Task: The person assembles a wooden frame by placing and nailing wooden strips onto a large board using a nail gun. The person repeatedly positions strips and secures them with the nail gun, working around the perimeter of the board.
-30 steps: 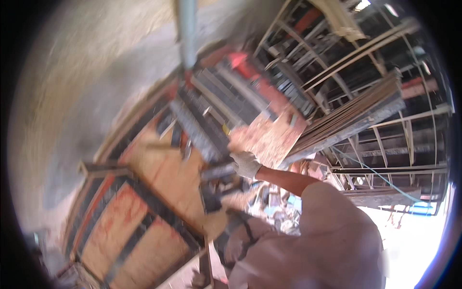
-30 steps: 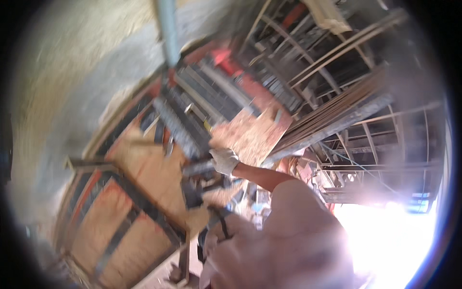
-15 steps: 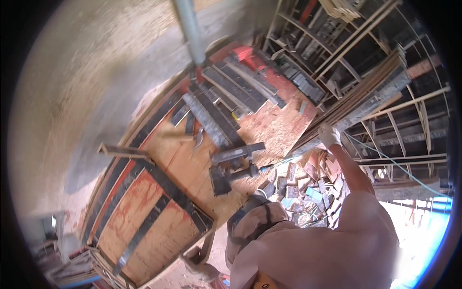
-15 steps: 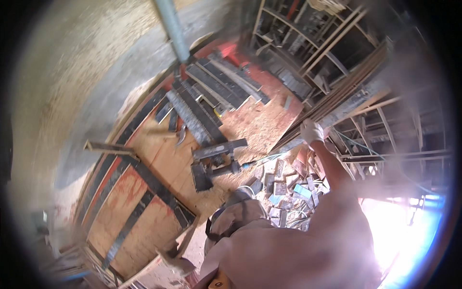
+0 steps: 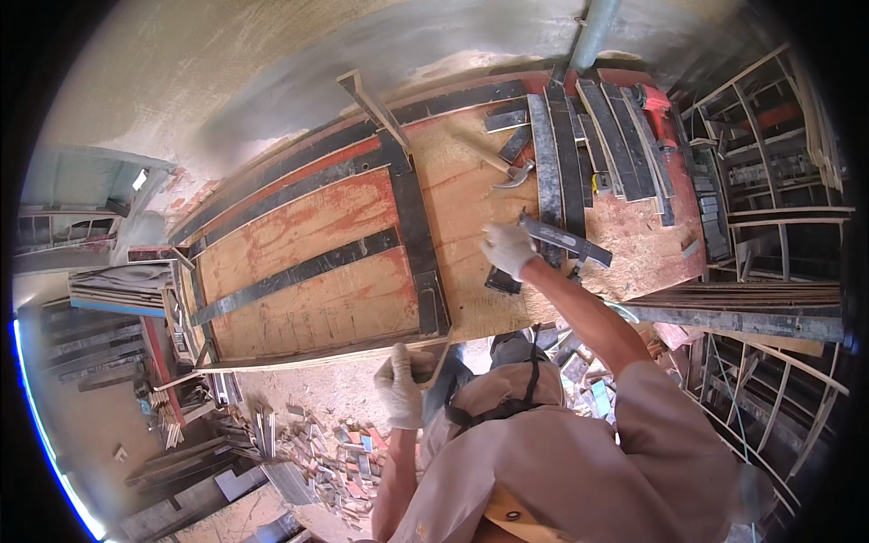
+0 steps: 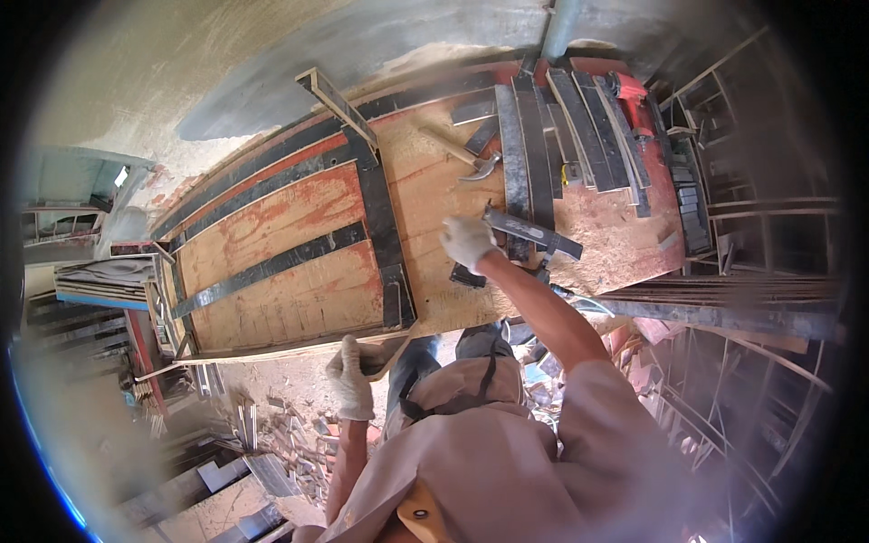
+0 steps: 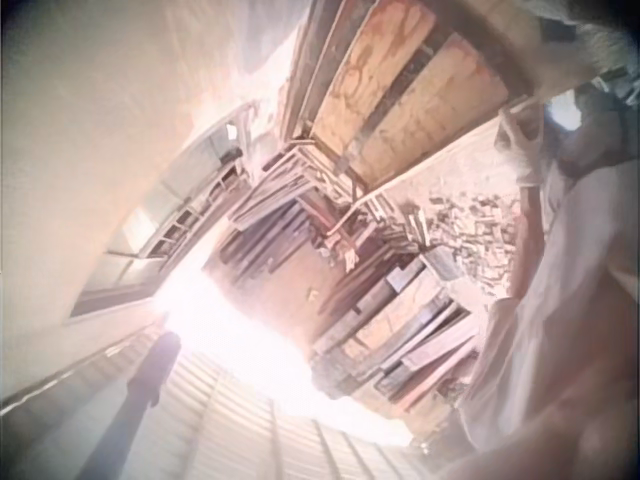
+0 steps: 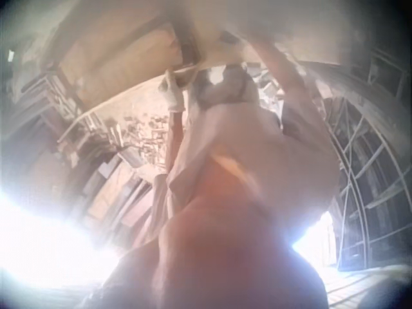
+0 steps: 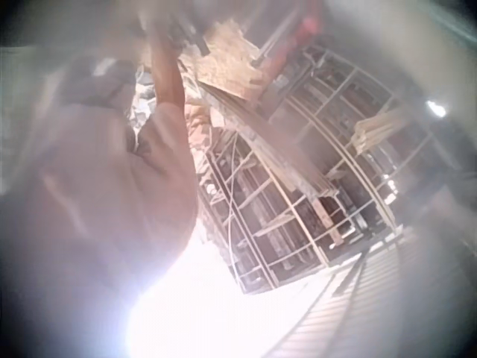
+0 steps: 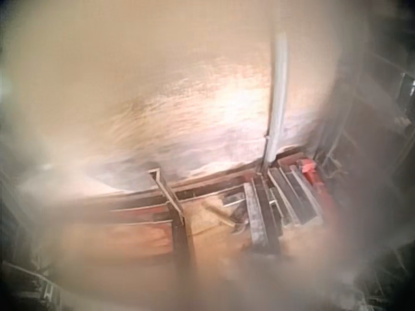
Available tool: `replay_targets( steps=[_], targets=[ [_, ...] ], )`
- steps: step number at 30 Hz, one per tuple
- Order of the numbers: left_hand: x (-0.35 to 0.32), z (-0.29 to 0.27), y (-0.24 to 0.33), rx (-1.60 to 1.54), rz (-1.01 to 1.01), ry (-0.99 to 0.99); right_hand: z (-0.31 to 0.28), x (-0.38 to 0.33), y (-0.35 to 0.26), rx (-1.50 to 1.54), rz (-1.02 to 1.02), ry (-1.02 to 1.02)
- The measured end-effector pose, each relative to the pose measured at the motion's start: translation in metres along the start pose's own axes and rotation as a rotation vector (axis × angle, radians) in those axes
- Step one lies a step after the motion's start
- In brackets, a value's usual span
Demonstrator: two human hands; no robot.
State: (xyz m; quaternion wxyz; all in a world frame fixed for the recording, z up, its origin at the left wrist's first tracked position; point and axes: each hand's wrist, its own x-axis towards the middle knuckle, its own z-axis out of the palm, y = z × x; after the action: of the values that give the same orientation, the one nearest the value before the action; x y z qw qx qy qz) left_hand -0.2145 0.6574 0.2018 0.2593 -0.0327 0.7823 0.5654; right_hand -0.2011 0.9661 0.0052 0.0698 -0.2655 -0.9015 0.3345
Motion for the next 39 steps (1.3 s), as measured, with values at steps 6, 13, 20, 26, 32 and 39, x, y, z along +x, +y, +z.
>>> replay_targets(
  steps=[6,13,20,26,32,39],
  targets=[
    [0.008,-0.008,-0.004,0.224,0.215,-0.346,0.064,0.074,-0.012,-0.173,-0.094,0.027],
    [0.038,-0.01,0.006,0.26,0.45,-0.685,0.005,0.117,0.056,-0.461,0.321,0.108],
    [0.049,-0.017,0.011,0.233,0.51,-0.741,-0.018,0.199,0.073,-0.457,0.646,0.118],
    [0.064,-0.019,0.018,0.317,0.53,-0.859,-0.011,0.24,0.093,-0.255,0.944,0.081],
    [0.059,-0.015,0.023,0.365,0.562,-0.796,-0.021,0.168,0.041,0.463,0.829,0.004],
    [0.05,-0.013,0.016,0.406,0.594,-0.77,0.02,0.027,-0.089,0.374,0.296,-0.468]
  ],
)
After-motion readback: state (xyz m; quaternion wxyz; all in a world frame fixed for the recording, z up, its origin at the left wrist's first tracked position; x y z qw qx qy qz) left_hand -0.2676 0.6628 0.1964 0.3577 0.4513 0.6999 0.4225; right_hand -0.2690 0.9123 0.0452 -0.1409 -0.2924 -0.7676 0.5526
